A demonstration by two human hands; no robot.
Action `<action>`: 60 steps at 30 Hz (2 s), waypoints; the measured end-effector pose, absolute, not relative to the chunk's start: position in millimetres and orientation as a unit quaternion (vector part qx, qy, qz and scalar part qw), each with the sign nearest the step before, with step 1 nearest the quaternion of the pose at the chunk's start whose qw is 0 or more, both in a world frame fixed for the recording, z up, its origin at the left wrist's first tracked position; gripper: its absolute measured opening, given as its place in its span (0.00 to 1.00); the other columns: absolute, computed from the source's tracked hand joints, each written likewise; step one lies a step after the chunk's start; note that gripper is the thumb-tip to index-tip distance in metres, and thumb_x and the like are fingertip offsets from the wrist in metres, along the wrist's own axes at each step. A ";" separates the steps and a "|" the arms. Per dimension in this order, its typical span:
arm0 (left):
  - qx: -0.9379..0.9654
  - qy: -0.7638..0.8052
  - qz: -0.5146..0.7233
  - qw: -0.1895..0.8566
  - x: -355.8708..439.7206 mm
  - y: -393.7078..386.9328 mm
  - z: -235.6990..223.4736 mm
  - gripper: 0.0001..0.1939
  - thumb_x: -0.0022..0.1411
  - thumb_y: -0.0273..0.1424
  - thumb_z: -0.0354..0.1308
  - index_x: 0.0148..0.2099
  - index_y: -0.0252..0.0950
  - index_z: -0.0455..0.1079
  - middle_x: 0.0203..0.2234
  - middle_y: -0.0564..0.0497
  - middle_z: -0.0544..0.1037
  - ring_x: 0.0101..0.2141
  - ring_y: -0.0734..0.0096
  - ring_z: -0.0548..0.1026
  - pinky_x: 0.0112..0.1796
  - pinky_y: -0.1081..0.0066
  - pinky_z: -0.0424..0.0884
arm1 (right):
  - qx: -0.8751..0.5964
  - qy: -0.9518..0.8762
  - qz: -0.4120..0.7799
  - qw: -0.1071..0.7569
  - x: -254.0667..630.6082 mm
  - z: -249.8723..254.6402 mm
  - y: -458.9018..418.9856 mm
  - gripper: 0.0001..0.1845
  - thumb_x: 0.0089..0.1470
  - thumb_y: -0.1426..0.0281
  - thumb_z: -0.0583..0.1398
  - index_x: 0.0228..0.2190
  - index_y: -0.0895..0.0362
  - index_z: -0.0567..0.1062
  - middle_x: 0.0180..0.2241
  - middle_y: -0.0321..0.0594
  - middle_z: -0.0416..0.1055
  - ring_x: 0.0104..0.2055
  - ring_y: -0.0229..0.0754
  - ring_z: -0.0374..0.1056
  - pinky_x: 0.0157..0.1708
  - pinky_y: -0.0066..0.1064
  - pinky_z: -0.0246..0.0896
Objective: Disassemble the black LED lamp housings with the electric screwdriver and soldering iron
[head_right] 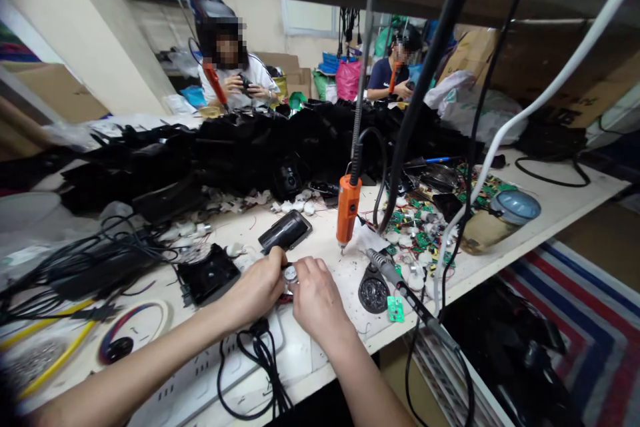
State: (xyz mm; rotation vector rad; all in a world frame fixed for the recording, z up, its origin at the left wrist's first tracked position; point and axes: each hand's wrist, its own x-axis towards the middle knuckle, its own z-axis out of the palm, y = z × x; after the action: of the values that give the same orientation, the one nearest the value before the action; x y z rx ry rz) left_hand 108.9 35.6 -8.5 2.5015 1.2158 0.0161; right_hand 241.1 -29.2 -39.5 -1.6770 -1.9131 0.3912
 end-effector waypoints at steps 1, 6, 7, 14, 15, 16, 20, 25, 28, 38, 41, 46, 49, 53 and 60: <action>0.881 0.437 0.004 0.181 109.1 34.8 -6.6 0.12 0.55 0.17 0.47 0.38 0.38 0.53 0.28 0.46 0.74 0.32 0.60 0.76 0.32 0.67 0.68 | -0.627 -0.713 0.145 0.280 240.7 -39.8 -29.3 0.14 0.54 0.81 0.54 0.42 0.59 0.69 0.41 0.46 0.69 0.44 0.50 0.62 0.46 0.42 0.63; 0.849 0.473 0.058 0.228 104.3 41.4 7.3 0.10 0.57 0.21 0.48 0.41 0.37 0.57 0.28 0.50 0.74 0.31 0.64 0.75 0.31 0.69 0.66 | -0.630 -0.707 0.145 0.287 241.3 -39.2 -29.8 0.14 0.54 0.80 0.55 0.42 0.58 0.70 0.41 0.46 0.70 0.44 0.49 0.63 0.46 0.42 0.63; 0.848 0.474 0.081 0.224 101.2 45.5 9.4 0.10 0.57 0.20 0.48 0.40 0.38 0.59 0.29 0.50 0.74 0.31 0.65 0.75 0.32 0.70 0.66 | -0.630 -0.707 0.145 0.288 241.8 -39.4 -29.7 0.13 0.55 0.80 0.55 0.42 0.58 0.70 0.41 0.46 0.70 0.44 0.49 0.63 0.46 0.42 0.64; 0.793 0.572 0.091 0.187 20.4 67.6 20.7 0.03 0.55 0.32 0.57 0.33 0.38 0.66 0.24 0.55 0.75 0.27 0.69 0.73 0.30 0.73 0.63 | -0.601 -0.716 0.156 0.319 246.5 -51.3 -28.7 0.15 0.55 0.79 0.54 0.45 0.60 0.70 0.44 0.48 0.71 0.47 0.50 0.65 0.50 0.44 0.64; 0.776 0.600 0.073 0.179 -0.5 66.7 23.6 0.05 0.56 0.34 0.56 0.32 0.38 0.68 0.23 0.55 0.75 0.27 0.69 0.73 0.30 0.73 0.63 | -0.595 -0.717 0.159 0.326 247.6 -54.6 -28.9 0.15 0.56 0.79 0.53 0.45 0.60 0.70 0.44 0.49 0.71 0.47 0.51 0.65 0.50 0.45 0.64; 0.762 0.625 0.051 0.162 -22.3 64.6 26.7 0.07 0.58 0.35 0.55 0.32 0.39 0.69 0.24 0.54 0.77 0.28 0.68 0.74 0.30 0.73 0.63 | -0.589 -0.719 0.161 0.333 249.0 -58.4 -28.9 0.14 0.57 0.78 0.52 0.44 0.59 0.70 0.44 0.49 0.71 0.47 0.52 0.65 0.49 0.46 0.64; 0.703 0.707 -0.039 0.067 -99.2 48.8 32.8 0.16 0.63 0.34 0.46 0.33 0.36 0.74 0.29 0.44 0.80 0.34 0.58 0.77 0.32 0.69 0.64 | -0.588 -0.723 0.129 0.340 257.0 -75.9 -24.9 0.13 0.59 0.72 0.52 0.45 0.55 0.70 0.45 0.47 0.72 0.48 0.51 0.67 0.49 0.45 0.64; 0.694 0.716 -0.069 0.041 -136.1 36.4 18.8 0.14 0.59 0.39 0.54 0.33 0.35 0.75 0.37 0.40 0.78 0.40 0.55 0.75 0.38 0.67 0.66 | -0.590 -0.734 0.098 0.322 263.2 -87.2 -22.3 0.13 0.60 0.68 0.52 0.46 0.54 0.70 0.45 0.45 0.73 0.49 0.50 0.69 0.48 0.44 0.66; 0.698 0.710 -0.089 0.032 -137.0 34.7 7.7 0.14 0.53 0.40 0.60 0.29 0.34 0.75 0.35 0.39 0.77 0.41 0.51 0.72 0.37 0.64 0.66 | -0.596 -0.734 0.083 0.315 263.7 -86.7 -23.9 0.14 0.61 0.66 0.51 0.46 0.54 0.70 0.45 0.45 0.74 0.48 0.50 0.69 0.47 0.43 0.67; 0.724 0.682 -0.094 -0.046 -126.3 25.4 -3.3 0.11 0.56 0.26 0.54 0.40 0.27 0.74 0.39 0.35 0.72 0.44 0.48 0.69 0.43 0.58 0.65 | -0.598 -0.737 0.071 0.306 266.5 -88.1 -23.3 0.16 0.61 0.63 0.50 0.46 0.54 0.70 0.45 0.43 0.74 0.47 0.48 0.71 0.45 0.42 0.69; 0.724 0.683 -0.080 -0.055 -124.5 26.0 -4.0 0.15 0.58 0.28 0.56 0.46 0.25 0.71 0.41 0.33 0.71 0.44 0.46 0.69 0.43 0.57 0.66 | -0.593 -0.740 0.063 0.311 267.0 -89.7 -23.3 0.16 0.62 0.62 0.49 0.46 0.54 0.70 0.45 0.43 0.74 0.47 0.48 0.71 0.46 0.42 0.70; 0.734 0.675 -0.068 -0.030 -126.6 31.4 -10.0 0.11 0.60 0.28 0.51 0.33 0.29 0.73 0.36 0.37 0.72 0.41 0.51 0.71 0.43 0.60 0.67 | -0.593 -0.741 0.057 0.311 266.8 -90.8 -24.7 0.16 0.62 0.62 0.49 0.47 0.53 0.69 0.46 0.43 0.74 0.48 0.48 0.71 0.45 0.42 0.70; 0.732 0.678 -0.059 -0.023 -131.8 34.9 -9.6 0.11 0.60 0.25 0.48 0.32 0.30 0.72 0.36 0.36 0.73 0.41 0.52 0.72 0.43 0.60 0.67 | -0.590 -0.742 0.055 0.314 266.1 -90.3 -24.9 0.16 0.62 0.62 0.49 0.47 0.53 0.69 0.46 0.43 0.74 0.47 0.48 0.71 0.45 0.42 0.70; 0.728 0.684 -0.047 0.002 -141.4 40.2 1.2 0.10 0.61 0.27 0.46 0.36 0.31 0.68 0.35 0.38 0.74 0.38 0.55 0.73 0.41 0.62 0.67 | -0.591 -0.742 0.061 0.312 266.1 -90.9 -24.0 0.16 0.62 0.62 0.49 0.46 0.54 0.69 0.46 0.43 0.74 0.48 0.48 0.71 0.46 0.42 0.70; 0.755 0.650 -0.031 0.079 -143.1 36.6 32.1 0.07 0.62 0.34 0.46 0.32 0.39 0.59 0.26 0.50 0.72 0.28 0.64 0.70 0.30 0.69 0.60 | -0.599 -0.734 0.071 0.311 267.2 -93.3 -23.8 0.17 0.62 0.60 0.49 0.46 0.54 0.70 0.46 0.44 0.74 0.48 0.50 0.71 0.45 0.43 0.70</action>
State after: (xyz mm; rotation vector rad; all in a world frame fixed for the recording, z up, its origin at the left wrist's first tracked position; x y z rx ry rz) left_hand -143.1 36.6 32.1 2.2598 1.9466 -0.0914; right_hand 267.2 -23.8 -93.3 -1.5808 -1.9385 0.1875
